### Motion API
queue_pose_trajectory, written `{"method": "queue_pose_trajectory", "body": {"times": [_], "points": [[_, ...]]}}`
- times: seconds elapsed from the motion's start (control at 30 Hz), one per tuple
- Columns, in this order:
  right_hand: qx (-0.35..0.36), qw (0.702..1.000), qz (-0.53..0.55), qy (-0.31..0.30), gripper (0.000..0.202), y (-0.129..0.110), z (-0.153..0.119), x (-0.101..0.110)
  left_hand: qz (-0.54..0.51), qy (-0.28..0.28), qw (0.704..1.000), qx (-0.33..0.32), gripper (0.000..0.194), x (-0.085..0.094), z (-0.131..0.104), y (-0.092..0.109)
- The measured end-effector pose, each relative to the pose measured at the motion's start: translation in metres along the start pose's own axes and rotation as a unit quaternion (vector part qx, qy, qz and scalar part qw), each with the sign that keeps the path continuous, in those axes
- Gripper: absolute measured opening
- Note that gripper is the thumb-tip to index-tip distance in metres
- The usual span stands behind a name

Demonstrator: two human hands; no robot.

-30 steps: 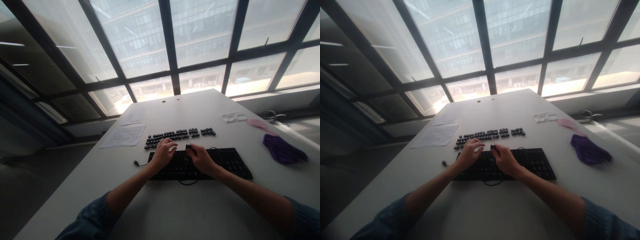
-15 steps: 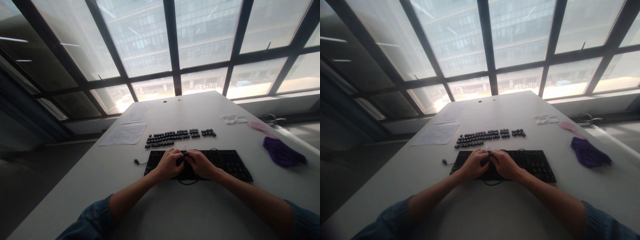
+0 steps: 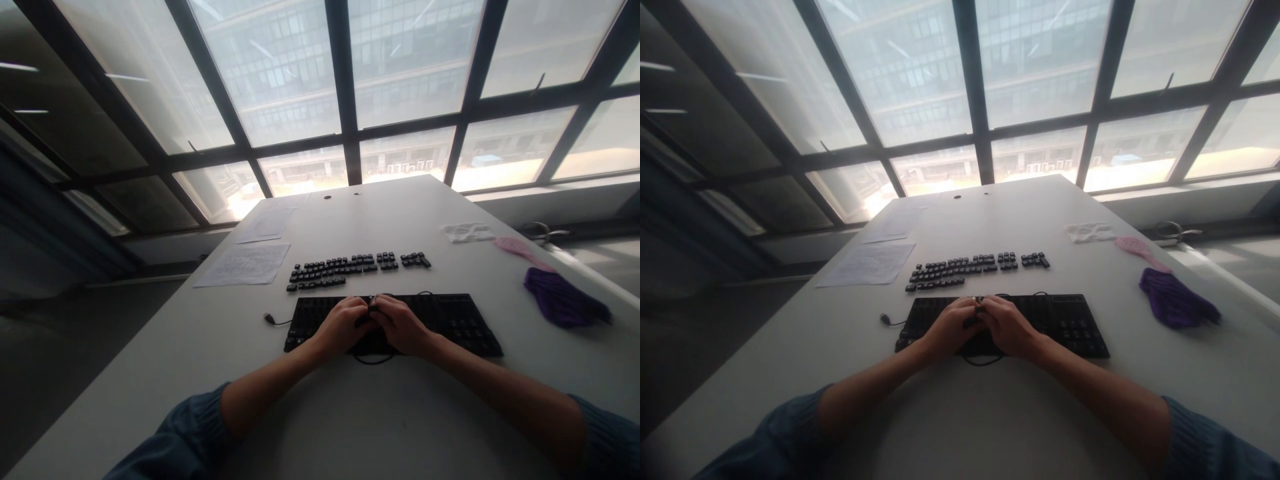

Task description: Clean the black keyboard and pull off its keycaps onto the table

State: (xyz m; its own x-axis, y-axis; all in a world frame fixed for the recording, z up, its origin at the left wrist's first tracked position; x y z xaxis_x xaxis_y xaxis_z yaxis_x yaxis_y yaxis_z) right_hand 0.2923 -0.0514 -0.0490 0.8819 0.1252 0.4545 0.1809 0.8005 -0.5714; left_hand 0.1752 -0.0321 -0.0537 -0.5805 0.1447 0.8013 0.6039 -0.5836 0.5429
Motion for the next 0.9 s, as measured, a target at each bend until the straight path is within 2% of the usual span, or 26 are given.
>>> {"method": "queue_pose_trajectory", "body": {"times": [0.2,0.4,0.63,0.9], "points": [[-0.066,0.995,-0.041,0.06,0.02,0.009,0.0,0.008,-0.012,0.054,0.998,0.016,0.009,0.011,-0.004,0.001],[-0.126,0.991,0.012,0.042,0.019,0.02,-0.001,0.004,0.015,0.116,0.993,0.019,0.02,0.017,-0.01,0.0],[-0.137,0.988,0.015,0.071,0.023,0.025,-0.001,0.007,0.162,0.081,0.981,-0.072,0.017,0.008,-0.013,0.017],[-0.167,0.982,0.033,0.085,0.025,0.03,-0.002,0.008,0.176,0.103,0.974,-0.097,0.018,0.011,-0.015,0.02]]}}
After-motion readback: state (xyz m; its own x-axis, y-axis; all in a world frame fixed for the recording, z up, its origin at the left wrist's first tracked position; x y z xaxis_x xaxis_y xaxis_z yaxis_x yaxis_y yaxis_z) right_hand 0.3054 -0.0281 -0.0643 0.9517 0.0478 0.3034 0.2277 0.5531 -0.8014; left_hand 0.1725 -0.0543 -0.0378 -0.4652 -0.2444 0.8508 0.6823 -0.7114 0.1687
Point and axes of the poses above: each hand's wrist, its own z-axis towards the middle knuckle, its own x-axis out of the back of the hand, y = z × x, the point moved 7 cm from there along z, towards the middle knuckle, and after that the axes turned 12 degrees about x, right-handed, at the moved point
